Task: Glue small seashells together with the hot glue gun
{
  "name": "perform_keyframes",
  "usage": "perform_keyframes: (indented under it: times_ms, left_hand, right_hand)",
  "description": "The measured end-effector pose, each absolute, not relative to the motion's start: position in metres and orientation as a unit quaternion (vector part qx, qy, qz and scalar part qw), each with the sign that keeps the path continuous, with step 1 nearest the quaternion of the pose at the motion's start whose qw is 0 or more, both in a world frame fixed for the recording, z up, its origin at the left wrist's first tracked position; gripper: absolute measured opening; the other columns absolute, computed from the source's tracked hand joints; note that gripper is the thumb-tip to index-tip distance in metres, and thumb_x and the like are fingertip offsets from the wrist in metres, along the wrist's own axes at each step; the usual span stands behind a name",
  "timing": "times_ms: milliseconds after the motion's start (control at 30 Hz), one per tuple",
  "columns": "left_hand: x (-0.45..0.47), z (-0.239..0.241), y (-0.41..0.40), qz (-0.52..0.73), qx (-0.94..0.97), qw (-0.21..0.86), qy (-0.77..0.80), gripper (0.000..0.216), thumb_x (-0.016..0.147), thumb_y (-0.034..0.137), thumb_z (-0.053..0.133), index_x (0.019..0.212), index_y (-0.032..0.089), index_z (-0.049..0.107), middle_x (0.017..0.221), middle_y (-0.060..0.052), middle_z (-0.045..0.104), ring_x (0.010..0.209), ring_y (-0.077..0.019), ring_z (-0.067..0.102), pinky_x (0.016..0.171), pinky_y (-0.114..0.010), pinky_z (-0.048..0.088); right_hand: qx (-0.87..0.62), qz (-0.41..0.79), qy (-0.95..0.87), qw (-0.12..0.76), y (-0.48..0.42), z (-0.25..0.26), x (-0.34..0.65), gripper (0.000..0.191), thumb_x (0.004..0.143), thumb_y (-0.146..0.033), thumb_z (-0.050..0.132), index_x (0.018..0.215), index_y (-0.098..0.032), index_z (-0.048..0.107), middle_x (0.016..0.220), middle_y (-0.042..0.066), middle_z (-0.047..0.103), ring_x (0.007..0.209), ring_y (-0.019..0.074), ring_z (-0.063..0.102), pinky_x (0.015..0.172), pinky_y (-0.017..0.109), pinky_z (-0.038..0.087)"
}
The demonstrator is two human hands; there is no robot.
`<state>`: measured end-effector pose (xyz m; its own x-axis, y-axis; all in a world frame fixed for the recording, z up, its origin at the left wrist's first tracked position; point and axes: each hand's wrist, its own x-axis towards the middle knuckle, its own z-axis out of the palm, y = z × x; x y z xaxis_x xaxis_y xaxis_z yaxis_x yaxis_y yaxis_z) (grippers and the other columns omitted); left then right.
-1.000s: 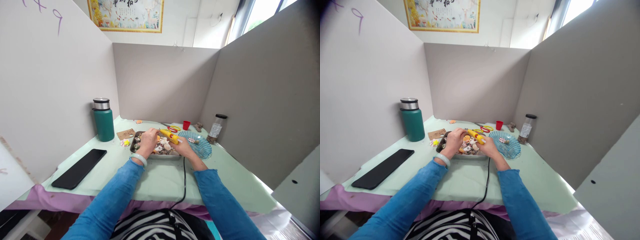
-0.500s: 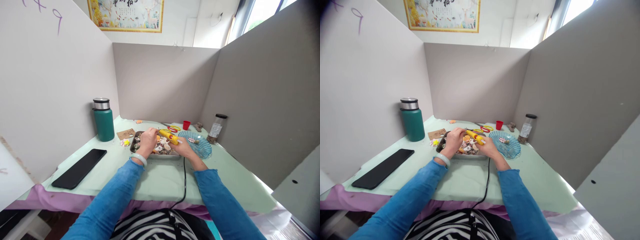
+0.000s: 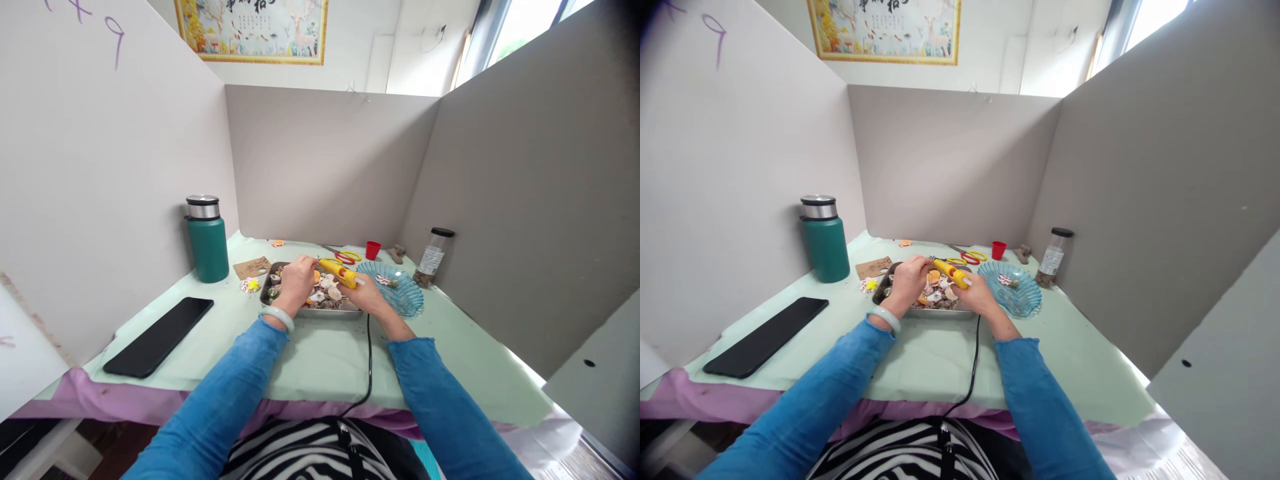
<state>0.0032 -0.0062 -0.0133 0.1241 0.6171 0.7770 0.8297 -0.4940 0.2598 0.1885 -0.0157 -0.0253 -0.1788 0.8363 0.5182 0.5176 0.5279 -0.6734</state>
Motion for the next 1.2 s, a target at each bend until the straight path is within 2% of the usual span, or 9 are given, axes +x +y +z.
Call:
perform_keyframes:
  times_ms: [233,467,667,900,1000,1133,1200]
  left_hand:
    - [0.004,-0.012,-0.007,-0.466,-0.737,0.092,-0.481,0.018,0.087,0.018,0.048,0.087,0.017,0.067,0.088,-0.007,0.067,0.085,-0.0178,0.061,0.079,-0.028,0.044]
    - [0.003,-0.011,-0.006,-0.474,-0.728,0.095,-0.486,0.018,0.086,0.018,0.049,0.086,0.017,0.067,0.088,-0.007,0.068,0.083,-0.0182,0.061,0.077,-0.028,0.044]
    - [0.002,-0.011,-0.006,-0.485,-0.723,0.094,-0.483,0.018,0.085,0.017,0.049,0.087,0.017,0.067,0.088,-0.007,0.068,0.083,-0.0182,0.062,0.077,-0.028,0.045]
    - [0.004,-0.012,-0.005,-0.497,-0.726,0.058,-0.471,0.018,0.083,0.016,0.05,0.084,0.017,0.068,0.087,-0.007,0.068,0.083,-0.018,0.061,0.079,-0.029,0.045]
    - [0.004,-0.01,-0.003,-0.541,-0.69,-0.046,-0.479,0.013,0.079,0.017,0.055,0.08,0.017,0.069,0.082,-0.005,0.069,0.076,-0.0167,0.062,0.074,-0.029,0.046]
    - [0.001,-0.005,-0.001,-0.61,-0.561,-0.338,-0.446,0.011,0.073,0.018,0.063,0.082,0.013,0.066,0.063,-0.001,0.063,0.05,-0.0099,0.053,0.053,-0.023,0.043]
    - [0.0,-0.003,0.0,-0.626,-0.49,-0.467,-0.388,0.011,0.07,0.016,0.066,0.08,0.011,0.064,0.059,0.001,0.059,0.046,-0.0074,0.05,0.048,-0.021,0.041]
  right_hand:
    - [-0.46,0.183,-0.738,0.459,-0.015,-0.023,0.189,0.03,0.068,-0.025,0.056,0.093,-0.015,0.068,0.071,0.001,0.063,0.06,0.0142,0.054,0.059,0.026,0.043]
    - [-0.455,0.194,-0.747,0.444,-0.015,-0.025,0.19,0.023,0.067,-0.025,0.056,0.084,-0.017,0.069,0.065,-0.001,0.061,0.056,0.0135,0.053,0.055,0.025,0.041]
    - [-0.448,0.199,-0.756,0.434,-0.017,-0.025,0.19,0.023,0.068,-0.026,0.055,0.085,-0.018,0.069,0.063,-0.001,0.061,0.057,0.0139,0.054,0.056,0.024,0.042]
    - [-0.457,0.202,-0.723,0.477,-0.015,-0.023,0.191,0.031,0.067,-0.027,0.055,0.092,-0.013,0.069,0.067,0.001,0.063,0.063,0.0157,0.056,0.06,0.026,0.044]
    - [-0.463,0.21,-0.708,0.49,-0.016,-0.02,0.19,0.03,0.068,-0.028,0.055,0.089,-0.013,0.069,0.066,0.001,0.062,0.06,0.0143,0.054,0.058,0.025,0.043]
    - [-0.455,0.225,-0.708,0.491,-0.019,-0.018,0.189,0.031,0.068,-0.03,0.055,0.091,-0.013,0.068,0.065,0.001,0.061,0.06,0.0141,0.053,0.057,0.025,0.042]
    - [-0.452,0.226,-0.712,0.487,-0.021,-0.017,0.188,0.032,0.069,-0.03,0.055,0.093,-0.013,0.068,0.064,0.001,0.061,0.062,0.0148,0.054,0.057,0.025,0.043]
